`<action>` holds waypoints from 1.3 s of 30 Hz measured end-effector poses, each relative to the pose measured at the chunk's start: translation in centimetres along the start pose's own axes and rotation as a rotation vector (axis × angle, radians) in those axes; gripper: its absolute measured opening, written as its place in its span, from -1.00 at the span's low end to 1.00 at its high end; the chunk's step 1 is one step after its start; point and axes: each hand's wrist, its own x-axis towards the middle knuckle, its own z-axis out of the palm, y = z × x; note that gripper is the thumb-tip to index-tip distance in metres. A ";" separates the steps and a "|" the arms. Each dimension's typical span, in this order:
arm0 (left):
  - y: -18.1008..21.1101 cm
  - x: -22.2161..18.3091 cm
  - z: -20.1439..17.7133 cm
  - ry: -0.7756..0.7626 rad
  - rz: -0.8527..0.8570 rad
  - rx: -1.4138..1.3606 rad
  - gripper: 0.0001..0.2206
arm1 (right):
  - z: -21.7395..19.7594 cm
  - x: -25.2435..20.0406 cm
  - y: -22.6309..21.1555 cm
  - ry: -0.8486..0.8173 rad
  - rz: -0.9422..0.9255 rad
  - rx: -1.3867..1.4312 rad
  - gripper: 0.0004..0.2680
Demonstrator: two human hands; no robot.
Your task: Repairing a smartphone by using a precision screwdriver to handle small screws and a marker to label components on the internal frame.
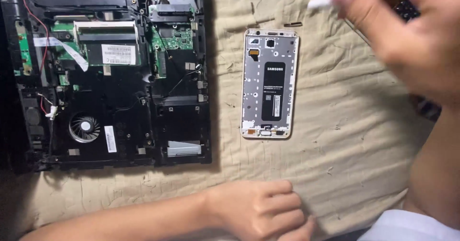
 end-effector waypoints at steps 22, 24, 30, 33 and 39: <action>-0.5 1.7 -2.1 0.278 -0.631 -0.499 -0.78 | 0.7 -8.5 -4.1 -0.119 -0.219 0.238 -0.85; -0.6 1.8 -1.9 0.297 -0.629 -0.463 -0.83 | 1.0 -8.2 -5.1 -0.068 -0.181 0.257 -0.86; -0.7 2.1 -2.3 0.288 -0.707 -0.433 -0.85 | 1.8 -7.9 -5.1 0.001 -0.156 0.338 -0.88; -0.7 2.5 -2.6 0.293 -0.750 -0.445 -0.84 | 1.7 -7.6 -5.4 0.013 -0.151 0.349 -0.88; -0.6 2.7 -2.4 0.282 -0.809 -0.399 -0.84 | 1.6 -7.5 -5.1 0.031 -0.140 0.285 -0.89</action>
